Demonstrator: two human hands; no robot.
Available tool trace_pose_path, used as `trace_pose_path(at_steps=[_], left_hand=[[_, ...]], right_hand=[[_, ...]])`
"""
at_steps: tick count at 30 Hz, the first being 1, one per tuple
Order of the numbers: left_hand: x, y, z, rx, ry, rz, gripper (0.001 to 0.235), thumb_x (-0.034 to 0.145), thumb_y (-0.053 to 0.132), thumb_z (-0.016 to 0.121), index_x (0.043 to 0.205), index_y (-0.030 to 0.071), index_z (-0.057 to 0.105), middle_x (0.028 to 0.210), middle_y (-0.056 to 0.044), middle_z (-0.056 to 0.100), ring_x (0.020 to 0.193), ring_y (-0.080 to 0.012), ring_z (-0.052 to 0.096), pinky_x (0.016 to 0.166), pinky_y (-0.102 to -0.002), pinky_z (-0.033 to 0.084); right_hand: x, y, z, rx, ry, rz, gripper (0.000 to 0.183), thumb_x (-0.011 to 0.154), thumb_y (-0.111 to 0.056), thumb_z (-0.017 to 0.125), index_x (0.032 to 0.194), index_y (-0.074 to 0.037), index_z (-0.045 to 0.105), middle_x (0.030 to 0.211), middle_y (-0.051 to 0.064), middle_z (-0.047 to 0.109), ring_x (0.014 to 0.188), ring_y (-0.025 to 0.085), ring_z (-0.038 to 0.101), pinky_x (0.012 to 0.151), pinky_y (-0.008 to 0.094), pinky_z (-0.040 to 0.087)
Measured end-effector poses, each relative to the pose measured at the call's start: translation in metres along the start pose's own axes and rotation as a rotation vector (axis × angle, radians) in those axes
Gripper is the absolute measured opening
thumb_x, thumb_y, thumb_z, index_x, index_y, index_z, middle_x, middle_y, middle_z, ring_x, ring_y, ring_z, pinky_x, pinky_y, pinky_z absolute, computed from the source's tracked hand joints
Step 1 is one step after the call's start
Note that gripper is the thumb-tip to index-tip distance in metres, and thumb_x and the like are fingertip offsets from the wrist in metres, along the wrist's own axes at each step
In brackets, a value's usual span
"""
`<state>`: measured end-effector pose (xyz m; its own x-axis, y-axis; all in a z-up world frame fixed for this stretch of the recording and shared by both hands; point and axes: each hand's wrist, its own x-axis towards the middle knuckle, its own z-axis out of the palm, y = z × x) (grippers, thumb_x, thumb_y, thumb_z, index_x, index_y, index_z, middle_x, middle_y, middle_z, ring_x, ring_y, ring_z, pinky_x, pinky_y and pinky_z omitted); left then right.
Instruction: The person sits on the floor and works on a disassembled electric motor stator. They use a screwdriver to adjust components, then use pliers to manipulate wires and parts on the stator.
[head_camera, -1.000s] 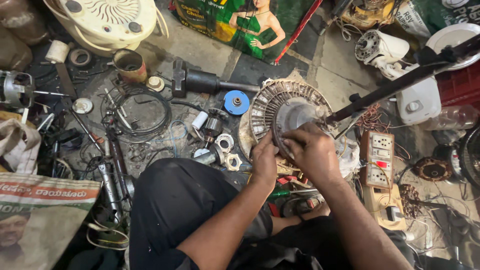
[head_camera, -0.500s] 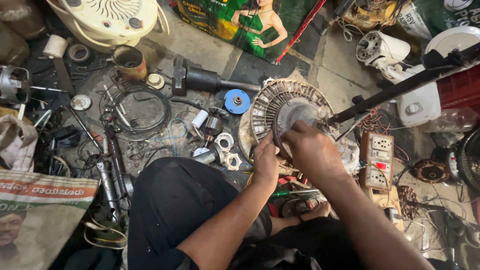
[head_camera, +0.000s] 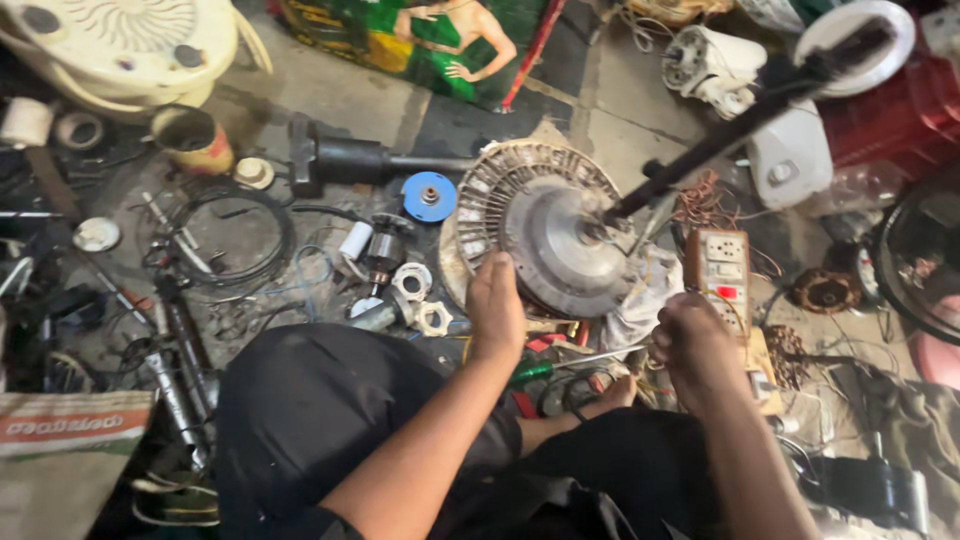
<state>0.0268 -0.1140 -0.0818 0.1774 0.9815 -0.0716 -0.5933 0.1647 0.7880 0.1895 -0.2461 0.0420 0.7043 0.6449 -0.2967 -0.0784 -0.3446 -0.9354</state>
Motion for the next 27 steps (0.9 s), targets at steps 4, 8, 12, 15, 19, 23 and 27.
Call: trace_pose_path(at_steps=[4,8,12,15,19,23,27], left_hand=[[-0.001,0.004,-0.002,0.15,0.008,-0.021,0.042,0.109,0.029,0.048,0.117,-0.007,0.068,0.102,-0.012,0.069,0.096,-0.0193,0.06,0.089,-0.035,0.048],[-0.004,0.017,0.0,0.141,-0.032,0.005,0.044,0.105,0.028,0.046,0.13,-0.004,0.063,0.116,-0.01,0.072,0.107,-0.0173,0.064,0.097,-0.031,0.047],[-0.003,0.027,0.005,0.113,-0.056,0.028,0.046,0.105,0.025,0.047,0.137,-0.005,0.06,0.123,-0.013,0.071,0.112,-0.0188,0.064,0.1,-0.031,0.046],[-0.004,0.028,0.006,0.133,-0.052,0.002,0.045,0.106,0.024,0.046,0.136,-0.006,0.061,0.12,-0.014,0.072,0.11,-0.0193,0.063,0.1,-0.032,0.047],[-0.004,0.031,0.007,0.151,-0.038,0.001,0.045,0.106,0.024,0.046,0.135,-0.006,0.061,0.121,-0.014,0.071,0.111,-0.0196,0.064,0.101,-0.032,0.046],[-0.003,0.033,0.009,0.138,-0.032,-0.007,0.044,0.105,0.023,0.046,0.135,-0.007,0.061,0.123,-0.015,0.07,0.113,-0.0198,0.063,0.102,-0.032,0.046],[-0.002,0.034,0.009,0.152,-0.048,0.04,0.044,0.106,0.022,0.045,0.136,-0.007,0.06,0.128,-0.014,0.069,0.118,-0.0193,0.062,0.105,-0.032,0.044]], right_hand=[[0.002,0.001,0.004,-0.909,0.129,-0.253,0.037,0.091,-0.035,0.072,0.11,-0.003,0.067,0.076,0.017,0.067,0.071,0.03,0.065,0.069,0.046,0.053],[0.014,-0.023,0.013,-1.029,0.114,-0.574,0.04,0.091,-0.037,0.076,0.107,-0.001,0.067,0.088,0.02,0.069,0.079,0.034,0.068,0.073,0.046,0.052],[0.019,-0.035,0.012,-1.038,-0.026,-0.646,0.034,0.086,-0.035,0.079,0.098,-0.005,0.07,0.091,0.019,0.071,0.081,0.035,0.069,0.074,0.046,0.053],[0.023,-0.033,0.011,-1.042,-0.052,-0.635,0.034,0.087,-0.034,0.079,0.097,-0.004,0.07,0.089,0.018,0.07,0.078,0.034,0.068,0.072,0.045,0.053],[0.029,-0.029,0.017,-1.028,-0.042,-0.579,0.031,0.087,-0.031,0.08,0.095,-0.003,0.069,0.083,0.016,0.069,0.072,0.03,0.068,0.068,0.042,0.052],[0.033,-0.021,0.018,-0.911,-0.055,-0.583,0.022,0.088,-0.022,0.079,0.095,-0.003,0.07,0.079,0.014,0.067,0.065,0.026,0.064,0.064,0.04,0.051],[0.037,-0.019,0.014,-0.871,-0.116,-0.612,0.017,0.09,-0.017,0.077,0.096,-0.003,0.071,0.076,0.013,0.067,0.064,0.024,0.062,0.062,0.04,0.05]])
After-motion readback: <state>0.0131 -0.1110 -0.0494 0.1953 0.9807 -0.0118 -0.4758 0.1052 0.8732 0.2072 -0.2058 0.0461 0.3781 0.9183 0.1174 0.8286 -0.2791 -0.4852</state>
